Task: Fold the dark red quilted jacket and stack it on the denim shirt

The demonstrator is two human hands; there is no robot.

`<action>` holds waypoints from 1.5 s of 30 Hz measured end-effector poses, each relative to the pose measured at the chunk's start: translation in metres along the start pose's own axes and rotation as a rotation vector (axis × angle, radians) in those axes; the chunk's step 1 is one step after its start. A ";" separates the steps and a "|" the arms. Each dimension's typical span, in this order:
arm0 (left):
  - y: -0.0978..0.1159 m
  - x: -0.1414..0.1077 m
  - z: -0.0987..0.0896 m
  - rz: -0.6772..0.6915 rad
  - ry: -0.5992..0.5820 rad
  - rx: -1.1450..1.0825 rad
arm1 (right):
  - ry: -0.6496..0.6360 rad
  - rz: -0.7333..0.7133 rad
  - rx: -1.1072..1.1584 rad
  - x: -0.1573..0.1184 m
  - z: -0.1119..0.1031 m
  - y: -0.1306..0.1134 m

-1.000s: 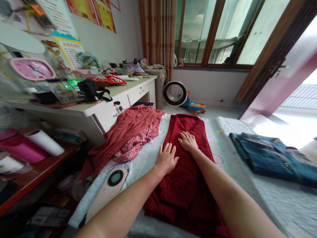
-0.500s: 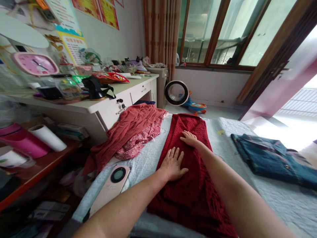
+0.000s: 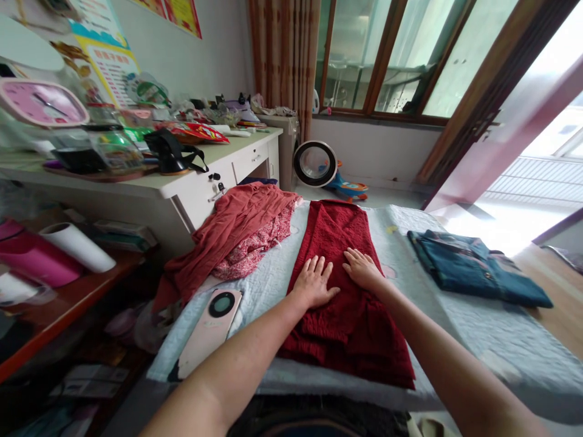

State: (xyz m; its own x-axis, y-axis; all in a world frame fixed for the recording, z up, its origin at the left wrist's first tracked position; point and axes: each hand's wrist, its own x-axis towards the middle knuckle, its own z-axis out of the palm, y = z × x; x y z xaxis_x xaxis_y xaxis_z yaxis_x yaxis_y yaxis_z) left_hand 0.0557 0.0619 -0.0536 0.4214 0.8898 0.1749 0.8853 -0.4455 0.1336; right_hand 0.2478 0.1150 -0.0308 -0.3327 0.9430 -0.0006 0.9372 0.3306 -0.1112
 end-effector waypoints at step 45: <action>0.030 -0.052 -0.018 0.013 -0.071 -0.228 | 0.213 -0.069 0.200 -0.080 0.008 -0.039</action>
State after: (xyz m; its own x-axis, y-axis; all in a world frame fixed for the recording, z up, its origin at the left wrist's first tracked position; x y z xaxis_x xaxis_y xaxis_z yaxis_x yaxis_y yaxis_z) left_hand 0.0563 0.0003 -0.0414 0.4522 0.8851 0.1097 0.8159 -0.4602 0.3501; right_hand 0.2370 0.0262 -0.0345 -0.3457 0.9121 0.2204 0.8668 0.4004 -0.2973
